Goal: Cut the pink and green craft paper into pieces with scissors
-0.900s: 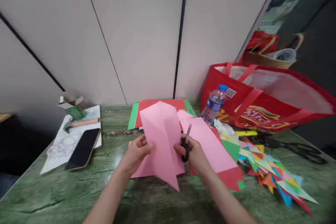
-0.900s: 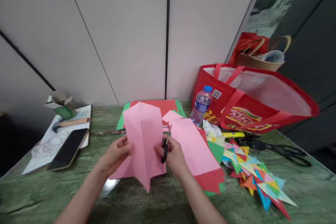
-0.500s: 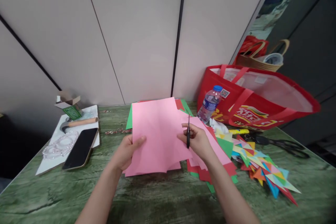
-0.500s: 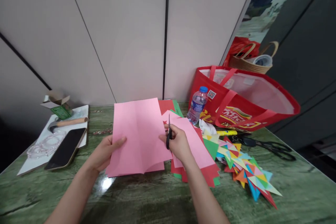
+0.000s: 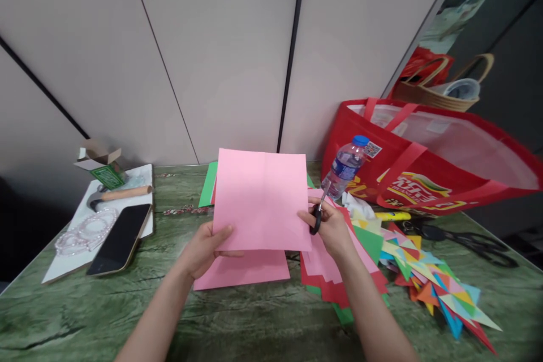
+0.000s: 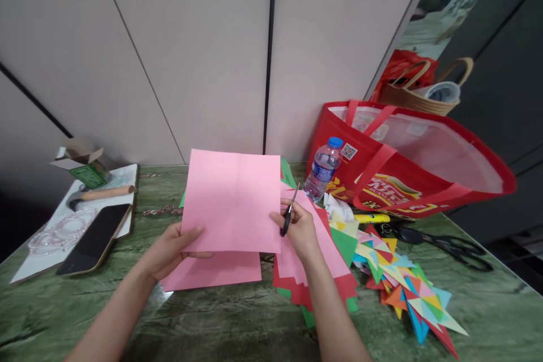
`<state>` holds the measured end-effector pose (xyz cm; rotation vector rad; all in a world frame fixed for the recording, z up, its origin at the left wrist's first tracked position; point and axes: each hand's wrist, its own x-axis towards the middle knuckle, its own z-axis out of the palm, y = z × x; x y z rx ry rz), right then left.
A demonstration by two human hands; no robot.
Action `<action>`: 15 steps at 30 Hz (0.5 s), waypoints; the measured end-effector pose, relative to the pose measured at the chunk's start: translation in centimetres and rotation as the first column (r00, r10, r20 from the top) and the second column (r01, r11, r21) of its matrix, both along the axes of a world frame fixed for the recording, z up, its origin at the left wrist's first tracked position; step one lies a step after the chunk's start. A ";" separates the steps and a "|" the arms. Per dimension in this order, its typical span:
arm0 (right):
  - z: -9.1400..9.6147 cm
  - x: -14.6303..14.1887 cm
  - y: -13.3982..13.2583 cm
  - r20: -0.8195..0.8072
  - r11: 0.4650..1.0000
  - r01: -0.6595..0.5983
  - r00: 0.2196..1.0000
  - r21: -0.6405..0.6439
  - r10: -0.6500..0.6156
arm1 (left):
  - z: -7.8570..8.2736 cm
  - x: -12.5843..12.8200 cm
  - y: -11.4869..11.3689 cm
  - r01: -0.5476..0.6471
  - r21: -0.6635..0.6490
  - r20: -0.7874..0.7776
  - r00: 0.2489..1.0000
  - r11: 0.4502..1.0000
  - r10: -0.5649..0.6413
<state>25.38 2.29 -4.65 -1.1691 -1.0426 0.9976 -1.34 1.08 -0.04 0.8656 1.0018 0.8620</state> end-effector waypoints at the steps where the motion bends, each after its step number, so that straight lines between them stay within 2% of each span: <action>1: 0.0 0.1 -0.1 0.006 1.000 -0.020 1.000 -0.014 0.020 | 0.0 0.2 0.0 -0.025 -0.003 -0.010 1.000 1.000 0.025; 5: 0.1 -0.2 -0.7 -0.021 0.991 -0.100 0.995 -0.087 0.098 | 0.3 0.2 0.1 -0.131 0.027 -0.016 0.991 0.991 0.132; 10: 0.4 -0.8 -0.9 -0.049 0.996 -0.035 0.998 -0.084 0.031 | 0.6 -0.2 0.1 -0.142 0.045 0.005 0.990 0.989 0.142; 13: 1.0 -0.8 -1.0 -0.002 0.995 -0.017 1.000 -0.102 0.017 | 0.7 0.0 -0.1 -0.173 0.042 0.014 0.985 0.984 0.172; 15: 1.6 -0.8 -1.4 0.090 0.992 -0.042 0.994 -0.119 0.053 | 1.0 0.0 -0.2 -0.229 0.050 0.041 0.973 0.972 0.228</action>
